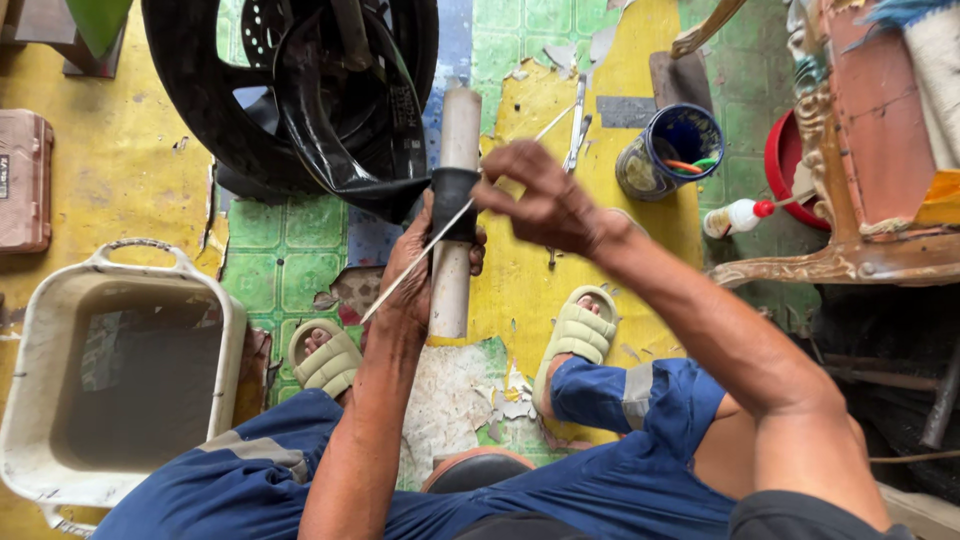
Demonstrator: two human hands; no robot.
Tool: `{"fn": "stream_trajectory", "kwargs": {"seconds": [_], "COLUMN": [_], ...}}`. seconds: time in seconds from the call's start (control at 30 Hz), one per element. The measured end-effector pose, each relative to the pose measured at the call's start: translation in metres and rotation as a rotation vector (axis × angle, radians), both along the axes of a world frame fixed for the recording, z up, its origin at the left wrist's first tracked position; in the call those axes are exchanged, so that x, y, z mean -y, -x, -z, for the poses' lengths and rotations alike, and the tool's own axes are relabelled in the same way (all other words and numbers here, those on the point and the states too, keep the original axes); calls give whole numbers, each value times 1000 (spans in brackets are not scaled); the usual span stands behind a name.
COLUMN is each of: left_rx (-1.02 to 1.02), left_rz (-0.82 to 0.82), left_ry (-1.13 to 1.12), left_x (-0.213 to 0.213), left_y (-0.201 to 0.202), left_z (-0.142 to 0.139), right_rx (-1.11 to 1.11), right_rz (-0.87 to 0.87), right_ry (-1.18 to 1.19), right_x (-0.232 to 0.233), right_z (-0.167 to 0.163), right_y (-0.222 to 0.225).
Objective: The person sits on the floor and wipes a black rubber inner tube with a yellow cloth, then wraps the tube around a white PVC pipe and cuts and trims the rubber with scissors. A scooter wheel and a basin of water sit nearby on the tiled floor.
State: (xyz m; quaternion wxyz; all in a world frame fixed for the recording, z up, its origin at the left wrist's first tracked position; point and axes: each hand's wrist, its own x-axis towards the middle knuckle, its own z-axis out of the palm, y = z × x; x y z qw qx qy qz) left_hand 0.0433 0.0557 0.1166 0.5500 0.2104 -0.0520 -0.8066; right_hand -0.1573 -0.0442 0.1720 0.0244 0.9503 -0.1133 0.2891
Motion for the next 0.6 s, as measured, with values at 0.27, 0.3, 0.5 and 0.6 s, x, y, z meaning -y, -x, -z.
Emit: {"fn": "stream_trajectory", "kwargs": {"seconds": [0.27, 0.3, 0.5, 0.6], "left_rx": [-25, -24, -118, -198], "left_rz": [1, -9, 25, 63], "left_ry": [-23, -40, 47, 15], "left_x": [2, 1, -2, -2], "left_y": [-2, -2, -6, -8], "left_z": [1, 1, 5, 10], "right_rx": [-93, -48, 3, 90], "right_rz": [48, 89, 102, 54], "right_ry": [75, 11, 36, -134], "right_x": [-8, -8, -6, -9], "right_z": [0, 1, 5, 3], "right_y": [-4, -3, 1, -3]}}
